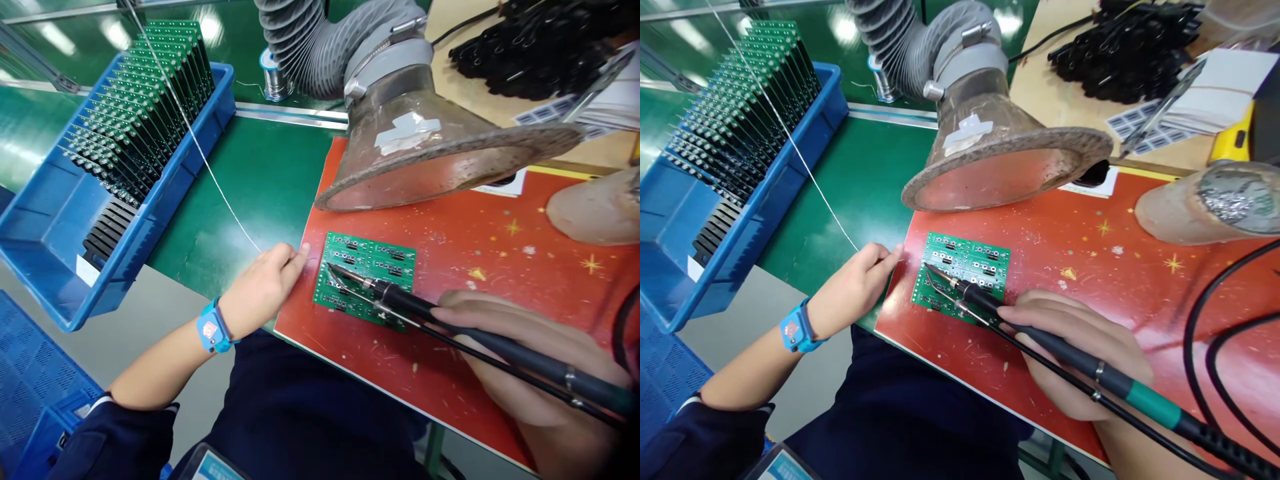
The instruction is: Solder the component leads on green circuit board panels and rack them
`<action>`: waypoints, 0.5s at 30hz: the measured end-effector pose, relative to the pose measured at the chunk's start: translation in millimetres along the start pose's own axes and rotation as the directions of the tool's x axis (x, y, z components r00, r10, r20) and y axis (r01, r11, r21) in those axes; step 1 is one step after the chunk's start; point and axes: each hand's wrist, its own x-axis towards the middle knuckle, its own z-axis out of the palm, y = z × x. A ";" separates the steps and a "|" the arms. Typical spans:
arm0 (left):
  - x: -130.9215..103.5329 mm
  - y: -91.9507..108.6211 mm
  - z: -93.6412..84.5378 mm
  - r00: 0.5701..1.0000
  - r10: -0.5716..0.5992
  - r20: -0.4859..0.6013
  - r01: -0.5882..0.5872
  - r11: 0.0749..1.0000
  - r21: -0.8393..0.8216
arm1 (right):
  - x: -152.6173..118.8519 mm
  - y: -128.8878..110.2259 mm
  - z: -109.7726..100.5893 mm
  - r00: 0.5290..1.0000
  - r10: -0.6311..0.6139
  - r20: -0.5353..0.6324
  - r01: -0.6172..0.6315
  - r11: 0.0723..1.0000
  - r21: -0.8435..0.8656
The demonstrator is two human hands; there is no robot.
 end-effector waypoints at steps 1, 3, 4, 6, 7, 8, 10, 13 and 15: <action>-2.2 -3.1 -5.2 1.000 -0.016 -0.026 0.016 1.000 -0.002 | -0.6 1.2 0.7 1.000 -0.004 0.004 0.004 1.000 0.004; -5.0 -10.9 -14.6 0.991 -0.042 -0.126 0.044 0.999 0.010 | -0.4 1.9 2.4 0.999 -0.014 0.033 0.014 1.000 0.018; -5.5 -15.3 -18.8 0.982 -0.049 -0.183 0.054 0.998 0.023 | 0.2 1.5 3.1 0.999 -0.002 0.041 0.001 1.000 0.013; -4.8 -24.4 -26.1 0.957 -0.044 -0.288 0.064 0.996 0.059 | 1.5 -0.1 4.3 0.998 0.005 0.067 -0.006 1.000 0.007; -3.9 -28.9 -29.1 0.943 -0.036 -0.331 0.064 0.995 0.073 | 2.1 -1.0 4.7 0.997 0.001 0.074 -0.001 1.000 0.005; -2.8 -33.3 -31.5 0.928 -0.034 -0.372 0.069 0.994 0.081 | 2.5 -1.6 5.1 0.997 -0.004 0.077 0.004 1.000 0.004; -0.6 -40.5 -34.0 0.888 -0.069 -0.455 0.107 0.993 0.059 | 2.7 -1.8 5.8 0.997 0.001 0.076 -0.001 1.000 -0.003; 0.5 -42.0 -28.8 0.820 -0.194 -0.539 0.192 0.979 -0.061 | 1.3 0.6 5.8 0.998 0.003 0.062 -0.002 1.000 -0.008; -1.0 -32.7 -18.4 0.808 -0.293 -0.511 0.233 0.956 -0.180 | -1.0 3.0 4.6 0.999 -0.007 0.039 0.007 1.000 -0.002</action>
